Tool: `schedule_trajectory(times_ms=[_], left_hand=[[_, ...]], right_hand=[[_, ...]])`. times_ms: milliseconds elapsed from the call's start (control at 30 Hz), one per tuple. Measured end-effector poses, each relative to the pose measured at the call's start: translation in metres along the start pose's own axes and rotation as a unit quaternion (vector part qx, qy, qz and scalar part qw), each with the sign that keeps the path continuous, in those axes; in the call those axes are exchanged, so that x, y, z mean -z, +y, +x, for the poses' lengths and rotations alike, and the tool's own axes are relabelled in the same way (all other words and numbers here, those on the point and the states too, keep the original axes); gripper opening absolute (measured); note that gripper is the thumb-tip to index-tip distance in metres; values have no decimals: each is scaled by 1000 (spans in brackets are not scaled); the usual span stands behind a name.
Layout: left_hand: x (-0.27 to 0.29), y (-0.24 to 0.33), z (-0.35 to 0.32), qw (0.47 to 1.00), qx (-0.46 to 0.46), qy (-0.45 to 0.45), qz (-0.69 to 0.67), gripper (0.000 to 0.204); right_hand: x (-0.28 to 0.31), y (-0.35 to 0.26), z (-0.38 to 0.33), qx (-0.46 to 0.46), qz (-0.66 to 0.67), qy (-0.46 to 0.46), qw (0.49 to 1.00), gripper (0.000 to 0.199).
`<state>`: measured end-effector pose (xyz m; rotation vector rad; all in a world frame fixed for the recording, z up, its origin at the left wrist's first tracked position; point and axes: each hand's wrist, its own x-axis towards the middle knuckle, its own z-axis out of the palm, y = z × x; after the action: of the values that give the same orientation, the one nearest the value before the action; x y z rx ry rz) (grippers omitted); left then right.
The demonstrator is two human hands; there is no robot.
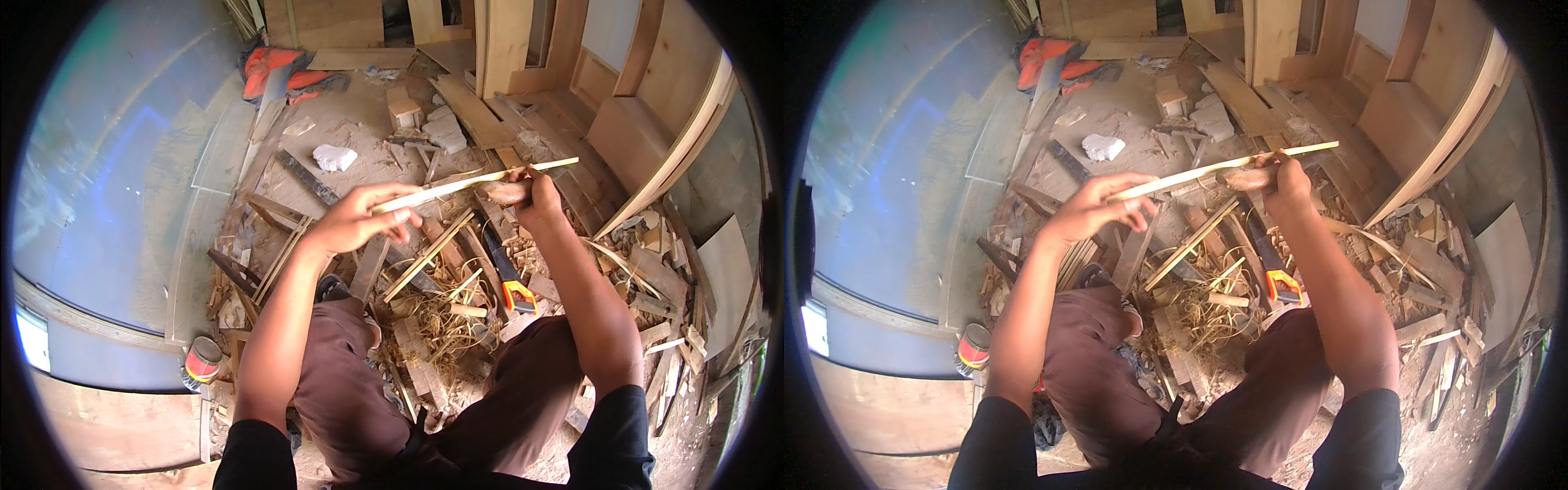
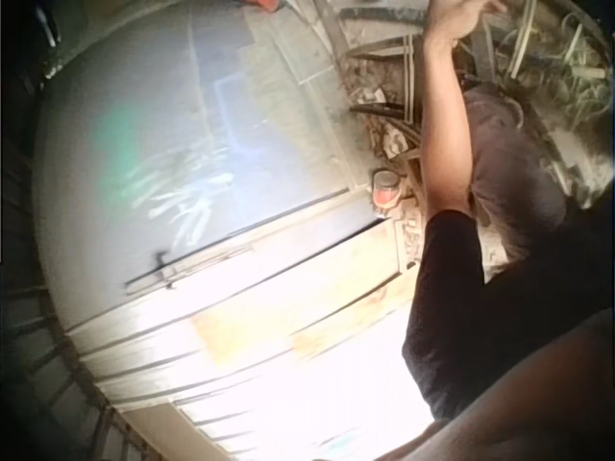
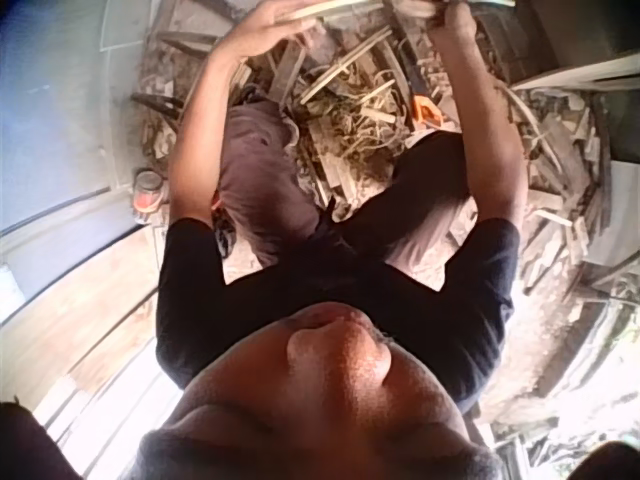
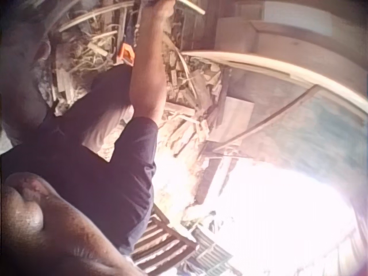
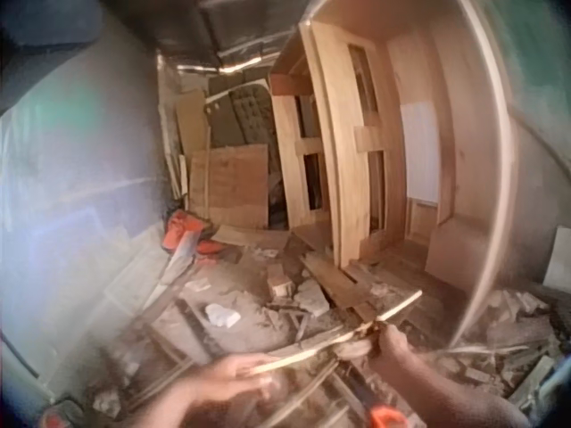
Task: The person sits on the floor and uses a knife to shave a thin wooden stick, repeatedly scraping along its length to remove thin strips of wood. The person occasionally lifts the stick to inspect the shaved surface and continues the process until the end of the clip.
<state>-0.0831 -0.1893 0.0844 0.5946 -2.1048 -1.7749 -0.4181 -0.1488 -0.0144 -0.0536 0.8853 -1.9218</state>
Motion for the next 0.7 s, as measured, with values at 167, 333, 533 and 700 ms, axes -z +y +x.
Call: schedule_trajectory(times_ms=[167,333,533,700], left_hand=[[4,10,-21,977,-196,80,-1,45],[-21,15,-26,893,-385,217,83,37],[-28,39,-100,755,-448,402,-259,32],[-67,2,-168,764,-390,457,-236,57]], right_hand=[[-13,22,-17,-58,-12,11,998,12],[-26,38,-38,-117,-44,10,992,10],[-29,55,-62,-77,-195,70,975,20],[-26,30,-75,-26,-168,34,985,16]])
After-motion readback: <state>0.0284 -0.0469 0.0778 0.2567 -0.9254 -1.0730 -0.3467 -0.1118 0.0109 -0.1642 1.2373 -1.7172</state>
